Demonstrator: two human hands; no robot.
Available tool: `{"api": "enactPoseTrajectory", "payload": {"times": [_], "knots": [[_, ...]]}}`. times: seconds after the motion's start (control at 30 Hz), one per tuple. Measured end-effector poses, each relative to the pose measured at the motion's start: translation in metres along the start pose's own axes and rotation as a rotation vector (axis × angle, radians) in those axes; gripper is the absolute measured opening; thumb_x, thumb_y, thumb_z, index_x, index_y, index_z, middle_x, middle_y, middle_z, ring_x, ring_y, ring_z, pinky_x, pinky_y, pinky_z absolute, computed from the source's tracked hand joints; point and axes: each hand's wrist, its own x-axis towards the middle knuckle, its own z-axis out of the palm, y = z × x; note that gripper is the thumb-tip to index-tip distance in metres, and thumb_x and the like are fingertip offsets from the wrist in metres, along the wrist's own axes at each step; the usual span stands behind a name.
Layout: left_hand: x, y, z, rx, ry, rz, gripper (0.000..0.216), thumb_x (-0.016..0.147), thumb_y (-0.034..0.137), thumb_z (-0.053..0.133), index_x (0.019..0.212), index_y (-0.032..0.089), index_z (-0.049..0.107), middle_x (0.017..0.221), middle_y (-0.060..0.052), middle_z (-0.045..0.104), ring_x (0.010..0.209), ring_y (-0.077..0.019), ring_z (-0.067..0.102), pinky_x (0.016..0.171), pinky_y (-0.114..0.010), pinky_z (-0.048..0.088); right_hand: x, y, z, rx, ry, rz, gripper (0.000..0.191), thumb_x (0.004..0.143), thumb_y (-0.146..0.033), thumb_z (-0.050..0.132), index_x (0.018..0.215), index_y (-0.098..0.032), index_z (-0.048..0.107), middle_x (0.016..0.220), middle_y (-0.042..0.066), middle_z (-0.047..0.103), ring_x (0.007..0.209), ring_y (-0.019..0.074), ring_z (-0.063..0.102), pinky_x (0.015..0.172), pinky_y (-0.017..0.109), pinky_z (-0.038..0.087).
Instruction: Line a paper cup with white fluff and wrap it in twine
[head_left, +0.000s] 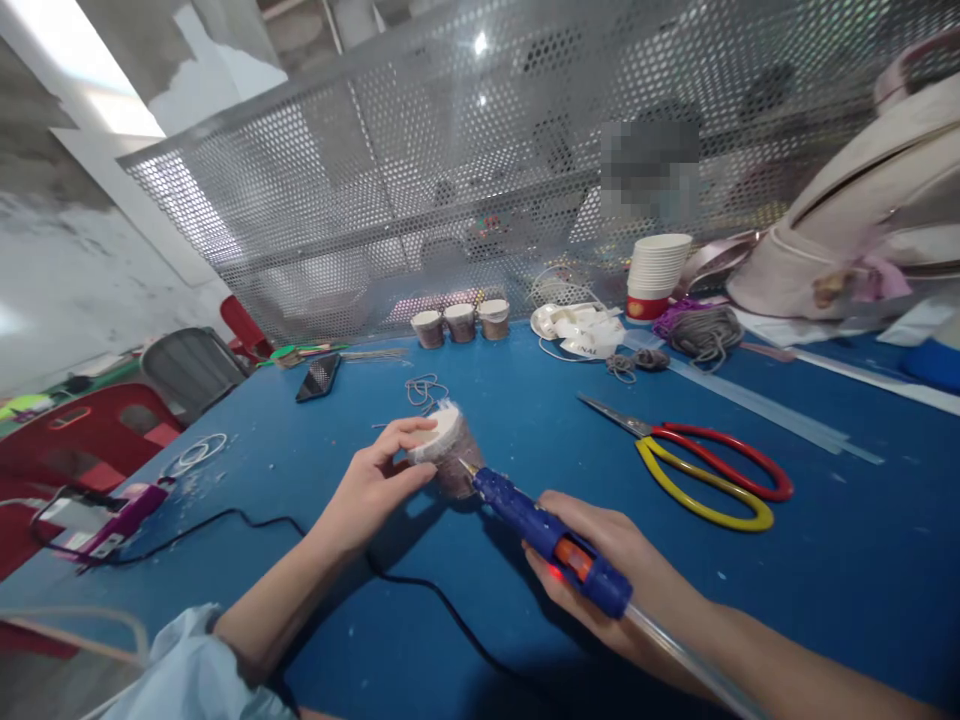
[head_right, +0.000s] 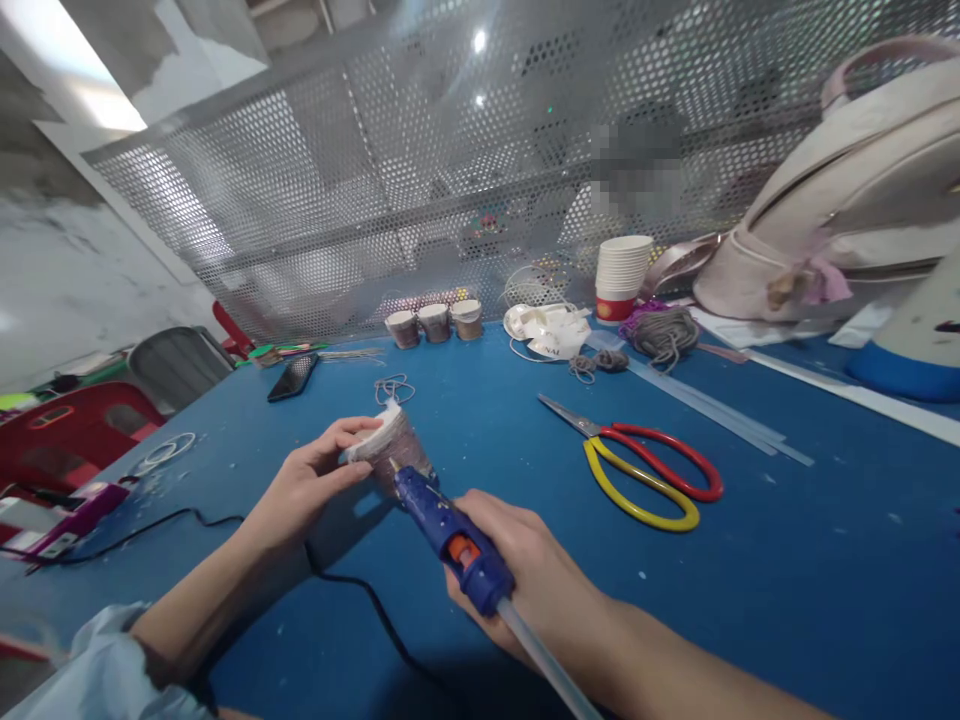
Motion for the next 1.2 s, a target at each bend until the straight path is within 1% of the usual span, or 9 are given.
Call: {"api": "enactPoseTrajectory", "payload": {"times": [0.1,0.2,0.37,0.47,0.6,0.77,0.97,1.1,1.2], "knots": [[-0.001,0.002,0.005,-0.047,-0.021,-0.062,0.013,0.079,0.028,0.067,0.086,0.017,0.065,0.103,-0.006,0.064,0.099,-0.0195,0.058,0.090,-0.032,0.042,-0.002,0.001,0.000,0.007,-0.045,-0.020,0.010,0.078,-0.013,0.052,0.082,-0.021,0.048,0.074,-0.001,0.055,0.061,0.0109,0.049,0.056,0.022,0.038],[-0.003,0.006,0.011,-0.051,-0.034,-0.137,0.018,0.080,0.032,0.066,0.088,0.016,0.064,0.084,-0.004,0.066,0.080,-0.0167,0.060,0.077,-0.029,0.045,-0.003,0.000,0.000,-0.002,-0.081,0.007,0.010,0.078,-0.014,0.053,0.082,-0.021,0.047,0.074,0.000,0.055,0.061,0.0118,0.050,0.056,0.023,0.038],[-0.005,0.012,0.015,0.091,0.001,-0.117,0.020,0.080,0.034,0.064,0.085,0.015,0.065,0.079,-0.002,0.065,0.073,-0.0150,0.057,0.068,-0.026,0.044,-0.002,-0.003,0.001,-0.033,-0.082,0.047,0.011,0.078,-0.013,0.053,0.080,-0.022,0.046,0.072,-0.001,0.053,0.060,0.0124,0.049,0.055,0.024,0.038],[-0.005,0.014,0.017,0.145,-0.009,-0.092,0.021,0.081,0.035,0.062,0.086,0.016,0.067,0.081,-0.003,0.066,0.075,-0.0162,0.059,0.069,-0.026,0.044,0.000,-0.003,0.002,-0.038,-0.076,0.046,0.010,0.079,-0.015,0.053,0.079,-0.022,0.046,0.071,0.000,0.053,0.059,0.0126,0.049,0.055,0.024,0.039],[-0.005,0.013,0.017,0.147,-0.032,-0.070,0.024,0.084,0.037,0.057,0.088,0.016,0.068,0.084,-0.003,0.069,0.079,-0.0174,0.060,0.072,-0.026,0.045,0.001,-0.004,0.001,-0.036,-0.064,0.048,0.011,0.079,-0.016,0.053,0.078,-0.023,0.044,0.071,-0.001,0.052,0.060,0.0128,0.050,0.057,0.024,0.040],[-0.005,0.011,0.016,0.171,-0.037,-0.078,0.032,0.088,0.042,0.051,0.090,0.016,0.069,0.088,-0.003,0.068,0.084,-0.0182,0.059,0.076,-0.026,0.044,-0.002,-0.001,0.003,0.007,-0.066,0.082,0.011,0.080,-0.017,0.053,0.080,-0.023,0.045,0.072,-0.001,0.050,0.059,0.0121,0.049,0.055,0.024,0.040],[-0.005,0.012,0.017,0.126,-0.065,-0.098,0.042,0.092,0.047,0.041,0.087,0.015,0.068,0.090,-0.005,0.067,0.088,-0.0203,0.058,0.080,-0.029,0.044,-0.004,0.003,0.006,0.000,-0.053,0.087,0.008,0.081,-0.019,0.054,0.082,-0.022,0.046,0.074,0.000,0.051,0.062,0.0126,0.049,0.057,0.024,0.041],[-0.005,0.014,0.017,0.082,-0.080,-0.101,0.041,0.092,0.047,0.041,0.088,0.016,0.068,0.095,-0.005,0.068,0.093,-0.0215,0.058,0.085,-0.030,0.044,-0.001,0.001,0.007,-0.025,-0.031,0.071,0.007,0.080,-0.019,0.053,0.082,-0.022,0.047,0.072,-0.001,0.052,0.059,0.0121,0.048,0.055,0.024,0.039],[-0.006,0.016,0.018,0.069,-0.093,-0.105,0.041,0.092,0.047,0.040,0.088,0.017,0.069,0.095,-0.005,0.069,0.093,-0.0216,0.059,0.086,-0.030,0.045,0.000,-0.001,0.008,-0.066,0.007,0.044,0.007,0.079,-0.018,0.054,0.082,-0.022,0.048,0.069,-0.001,0.052,0.056,0.0112,0.046,0.054,0.023,0.038]]}}
